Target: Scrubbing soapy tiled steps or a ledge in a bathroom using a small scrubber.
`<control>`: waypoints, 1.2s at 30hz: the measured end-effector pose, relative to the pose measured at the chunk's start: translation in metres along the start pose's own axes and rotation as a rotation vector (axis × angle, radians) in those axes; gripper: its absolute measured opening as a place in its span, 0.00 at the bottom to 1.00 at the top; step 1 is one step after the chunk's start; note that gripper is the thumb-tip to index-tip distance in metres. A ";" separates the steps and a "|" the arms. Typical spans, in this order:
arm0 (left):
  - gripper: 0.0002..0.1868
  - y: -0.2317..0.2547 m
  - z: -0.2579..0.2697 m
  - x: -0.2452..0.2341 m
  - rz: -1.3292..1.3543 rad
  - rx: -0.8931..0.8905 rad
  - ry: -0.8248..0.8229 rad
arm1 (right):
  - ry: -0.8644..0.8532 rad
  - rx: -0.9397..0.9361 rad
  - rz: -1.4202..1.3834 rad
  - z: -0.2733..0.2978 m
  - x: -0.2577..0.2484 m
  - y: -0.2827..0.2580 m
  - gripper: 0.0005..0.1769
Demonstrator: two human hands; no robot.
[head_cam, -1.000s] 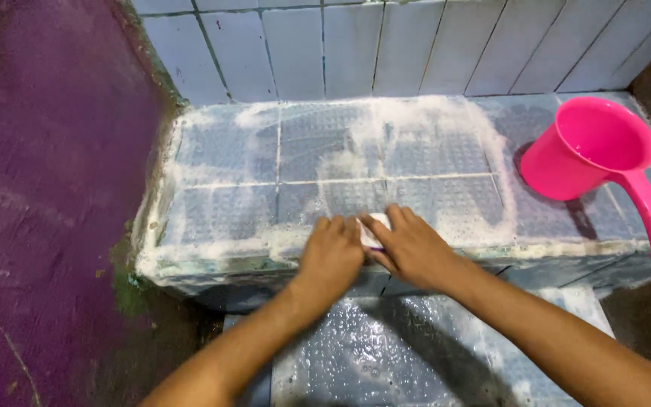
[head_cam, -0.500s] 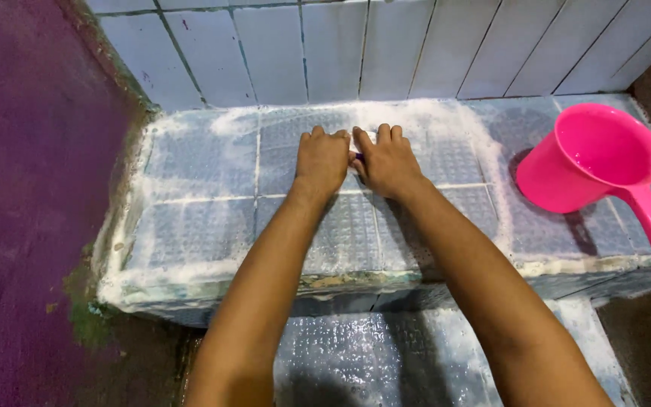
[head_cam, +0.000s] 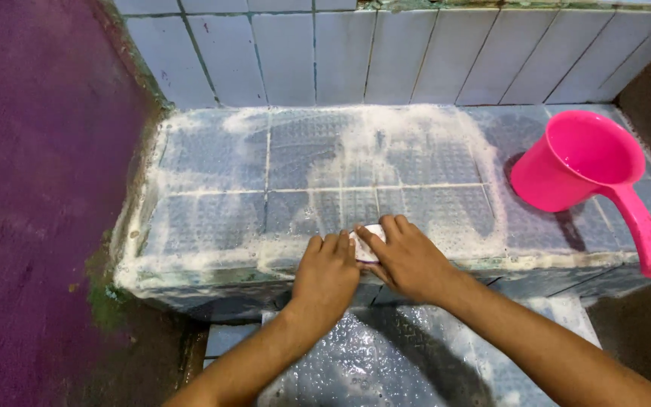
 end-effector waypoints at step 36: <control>0.10 -0.224 0.011 0.041 -0.018 -0.414 -0.042 | 0.032 0.091 -0.101 -0.203 -0.009 -0.040 0.35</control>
Point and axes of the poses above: each hand's wrist, its own z-axis away from the middle knuckle, its own x-axis out of the palm, y = z × x, the point moved 9 cm from there along -z, towards the middle knuckle, and after that the axes turned 13 degrees about -y, right-handed, at the moved point
